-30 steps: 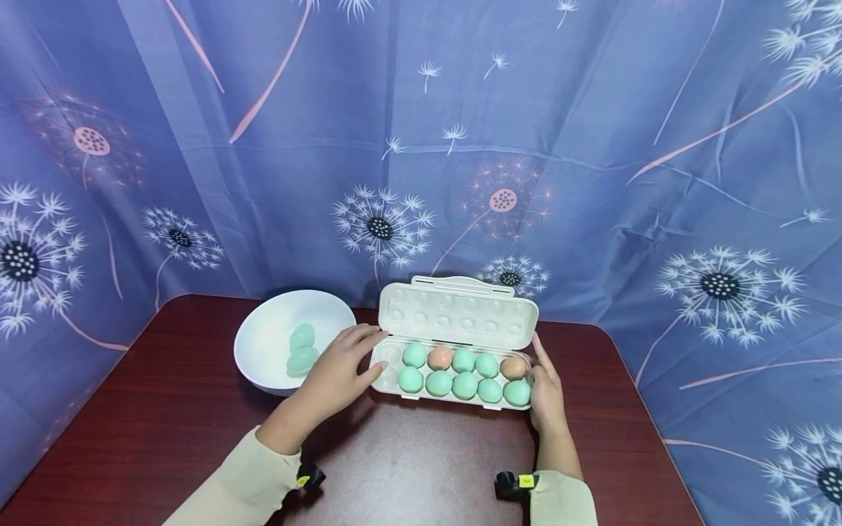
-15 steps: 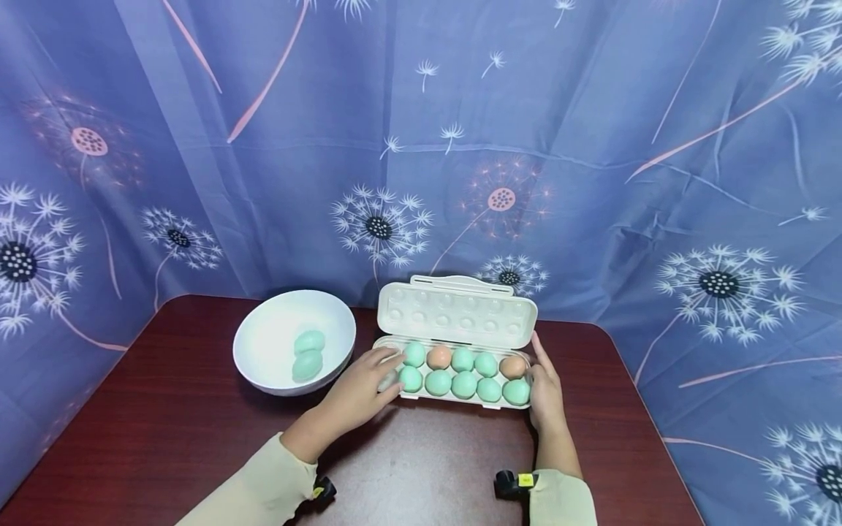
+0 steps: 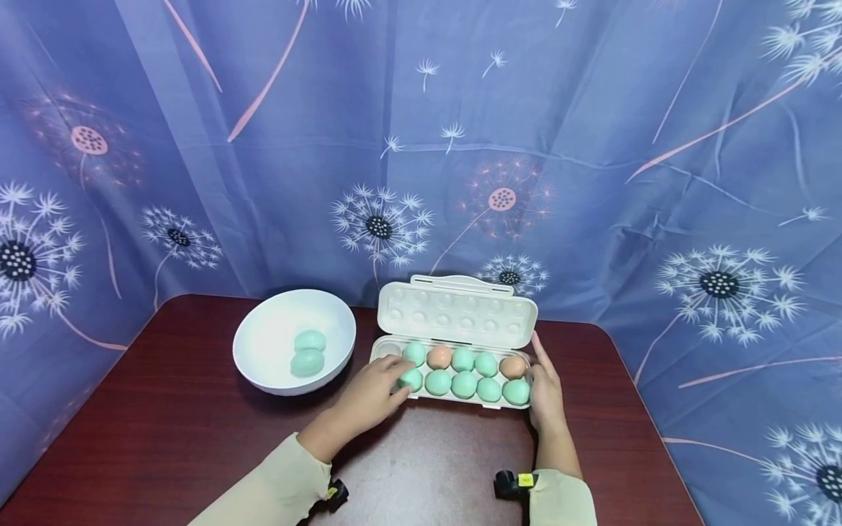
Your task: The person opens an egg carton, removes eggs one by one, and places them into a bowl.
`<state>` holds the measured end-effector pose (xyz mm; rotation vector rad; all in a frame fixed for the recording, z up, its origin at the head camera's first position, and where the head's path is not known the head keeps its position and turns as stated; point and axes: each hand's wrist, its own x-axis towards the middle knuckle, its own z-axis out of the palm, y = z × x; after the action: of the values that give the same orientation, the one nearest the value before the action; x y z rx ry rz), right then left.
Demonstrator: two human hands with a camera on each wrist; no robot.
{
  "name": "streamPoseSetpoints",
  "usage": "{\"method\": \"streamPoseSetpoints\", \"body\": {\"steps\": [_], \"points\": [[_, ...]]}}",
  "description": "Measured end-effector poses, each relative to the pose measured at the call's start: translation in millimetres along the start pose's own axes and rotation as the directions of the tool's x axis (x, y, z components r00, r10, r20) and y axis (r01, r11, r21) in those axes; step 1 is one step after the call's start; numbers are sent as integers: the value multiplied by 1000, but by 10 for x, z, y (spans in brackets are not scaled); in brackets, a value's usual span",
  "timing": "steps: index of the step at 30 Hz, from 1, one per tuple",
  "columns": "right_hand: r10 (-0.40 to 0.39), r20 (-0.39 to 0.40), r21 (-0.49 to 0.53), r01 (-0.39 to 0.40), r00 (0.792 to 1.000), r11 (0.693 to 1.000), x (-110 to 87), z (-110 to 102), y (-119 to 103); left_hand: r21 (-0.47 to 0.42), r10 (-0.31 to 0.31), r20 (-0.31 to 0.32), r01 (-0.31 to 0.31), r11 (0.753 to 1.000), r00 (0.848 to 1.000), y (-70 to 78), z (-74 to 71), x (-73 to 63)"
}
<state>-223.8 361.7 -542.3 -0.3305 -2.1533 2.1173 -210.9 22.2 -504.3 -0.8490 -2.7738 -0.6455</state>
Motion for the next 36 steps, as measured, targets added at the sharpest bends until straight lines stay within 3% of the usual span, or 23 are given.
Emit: {"method": "streamPoseSetpoints", "body": {"steps": [10,19,30,36], "points": [[32,-15,-14,-32,999,999,6,0,14,33,-22,-42,24,999,999,64,31,44],[38,-13,-5,-38,999,999,3,13,10,36,-78,-8,78,996,997,127,25,91],[27,-9,4,-27,1000,1000,2,12,23,47,-64,-15,64,997,998,123,15,92],[32,-12,5,-32,999,999,5,14,6,1,-57,-77,57,998,995,100,-11,106]]}}
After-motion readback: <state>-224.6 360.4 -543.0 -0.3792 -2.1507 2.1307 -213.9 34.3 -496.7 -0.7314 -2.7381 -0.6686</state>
